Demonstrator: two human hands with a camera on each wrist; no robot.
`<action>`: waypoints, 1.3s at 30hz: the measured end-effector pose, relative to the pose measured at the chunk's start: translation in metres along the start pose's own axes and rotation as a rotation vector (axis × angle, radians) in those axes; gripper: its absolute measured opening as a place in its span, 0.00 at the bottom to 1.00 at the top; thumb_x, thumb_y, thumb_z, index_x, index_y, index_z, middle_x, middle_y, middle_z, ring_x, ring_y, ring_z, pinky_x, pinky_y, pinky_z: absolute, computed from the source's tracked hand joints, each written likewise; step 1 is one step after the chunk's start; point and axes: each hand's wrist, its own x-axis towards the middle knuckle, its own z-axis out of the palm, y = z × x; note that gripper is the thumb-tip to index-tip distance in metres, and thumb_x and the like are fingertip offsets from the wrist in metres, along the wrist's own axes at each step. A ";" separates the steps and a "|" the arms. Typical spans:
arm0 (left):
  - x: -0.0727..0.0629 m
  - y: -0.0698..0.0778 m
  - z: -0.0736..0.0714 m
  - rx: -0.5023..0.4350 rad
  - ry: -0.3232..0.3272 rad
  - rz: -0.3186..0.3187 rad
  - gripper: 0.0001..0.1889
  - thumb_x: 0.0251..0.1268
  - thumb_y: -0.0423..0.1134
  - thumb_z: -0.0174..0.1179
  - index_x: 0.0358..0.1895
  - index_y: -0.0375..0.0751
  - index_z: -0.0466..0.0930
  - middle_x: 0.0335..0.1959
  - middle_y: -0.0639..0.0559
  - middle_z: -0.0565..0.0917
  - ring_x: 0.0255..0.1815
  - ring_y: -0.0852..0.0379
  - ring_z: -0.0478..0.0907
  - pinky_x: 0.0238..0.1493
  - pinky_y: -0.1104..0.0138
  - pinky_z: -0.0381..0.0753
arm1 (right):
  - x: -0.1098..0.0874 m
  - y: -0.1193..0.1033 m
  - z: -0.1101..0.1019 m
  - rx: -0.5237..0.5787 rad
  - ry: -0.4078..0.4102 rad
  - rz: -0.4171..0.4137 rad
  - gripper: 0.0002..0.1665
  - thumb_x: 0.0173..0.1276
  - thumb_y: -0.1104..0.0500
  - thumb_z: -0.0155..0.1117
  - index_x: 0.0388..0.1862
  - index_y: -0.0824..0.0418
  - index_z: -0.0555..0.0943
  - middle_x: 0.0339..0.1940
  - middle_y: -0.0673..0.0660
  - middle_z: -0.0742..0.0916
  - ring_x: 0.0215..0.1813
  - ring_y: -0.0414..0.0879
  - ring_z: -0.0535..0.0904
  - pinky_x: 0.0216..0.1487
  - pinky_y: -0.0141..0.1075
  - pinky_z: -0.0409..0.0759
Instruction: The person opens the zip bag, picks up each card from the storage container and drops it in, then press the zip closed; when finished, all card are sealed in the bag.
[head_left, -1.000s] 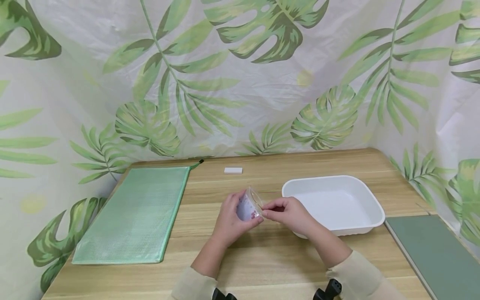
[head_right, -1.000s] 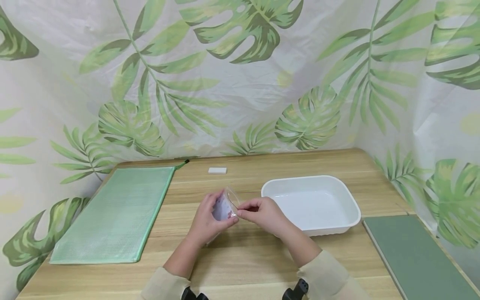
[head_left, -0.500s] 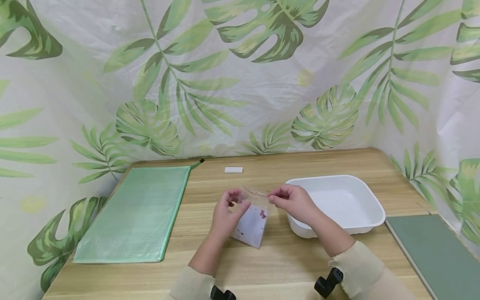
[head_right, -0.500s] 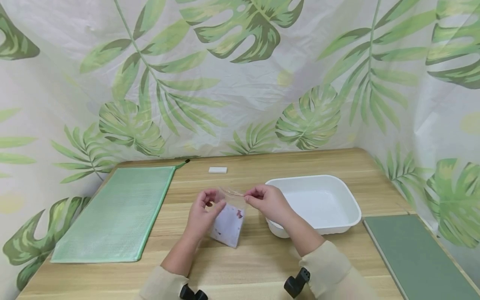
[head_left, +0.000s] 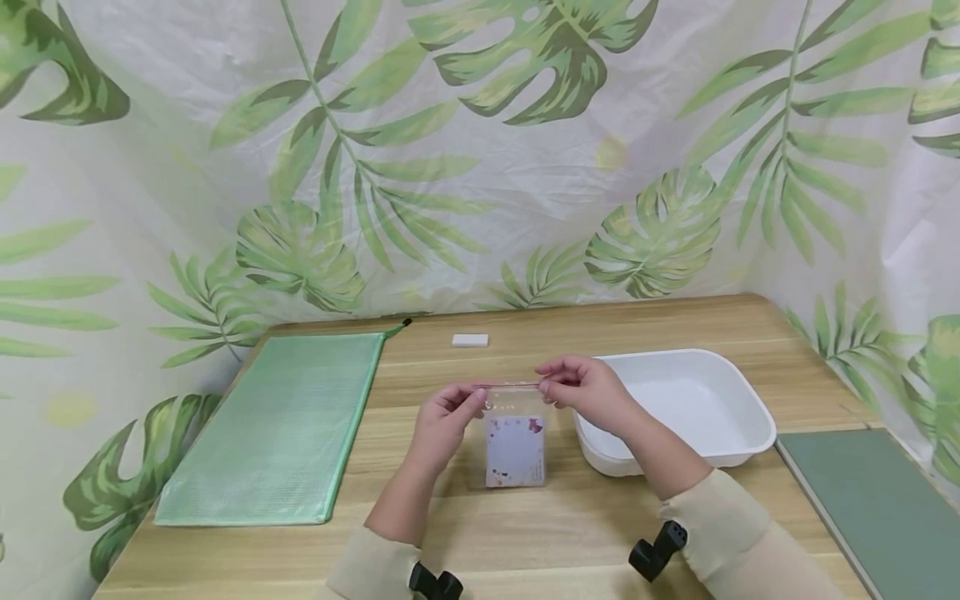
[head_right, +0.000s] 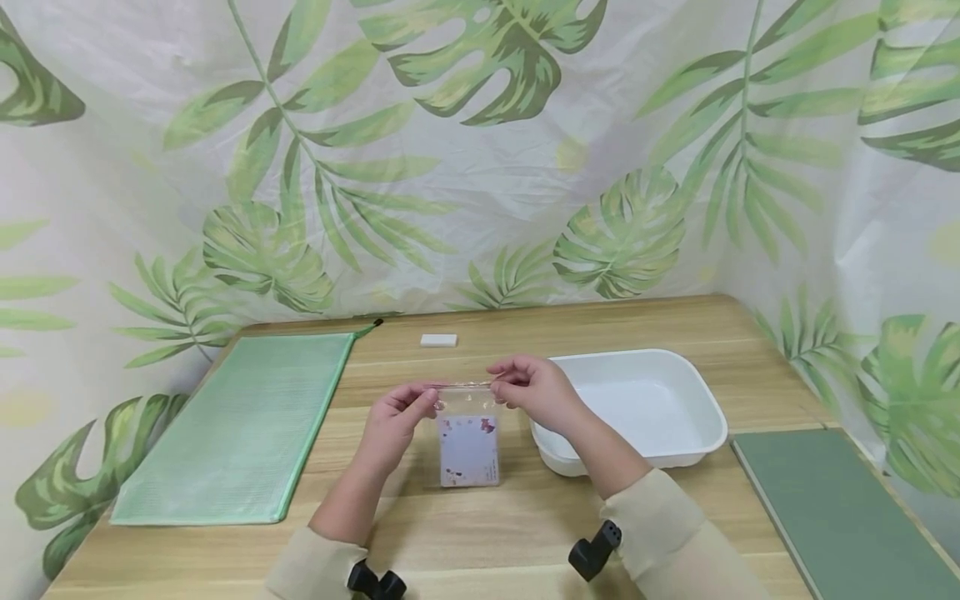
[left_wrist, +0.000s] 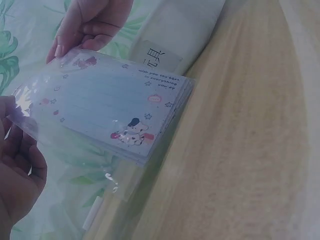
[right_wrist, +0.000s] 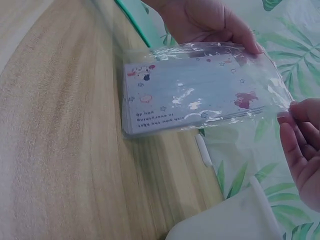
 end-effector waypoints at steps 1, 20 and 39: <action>0.000 0.000 -0.001 -0.003 -0.003 0.007 0.13 0.69 0.36 0.58 0.46 0.26 0.80 0.31 0.52 0.83 0.35 0.58 0.79 0.45 0.66 0.80 | 0.001 0.000 0.000 0.008 -0.002 0.005 0.18 0.68 0.63 0.63 0.54 0.70 0.80 0.39 0.64 0.88 0.35 0.39 0.83 0.40 0.34 0.84; 0.008 0.039 -0.015 0.381 -0.245 0.132 0.11 0.62 0.38 0.66 0.42 0.34 0.86 0.34 0.44 0.86 0.28 0.59 0.73 0.27 0.72 0.73 | 0.010 -0.015 0.000 -0.229 -0.181 0.013 0.14 0.66 0.54 0.67 0.43 0.62 0.87 0.36 0.54 0.89 0.36 0.41 0.78 0.38 0.35 0.78; 0.015 0.050 -0.010 0.506 -0.295 0.189 0.05 0.64 0.35 0.63 0.35 0.37 0.86 0.32 0.47 0.85 0.27 0.60 0.70 0.26 0.73 0.71 | 0.015 -0.020 -0.002 -0.263 -0.157 0.002 0.11 0.64 0.55 0.68 0.36 0.62 0.87 0.32 0.53 0.87 0.34 0.41 0.76 0.36 0.35 0.75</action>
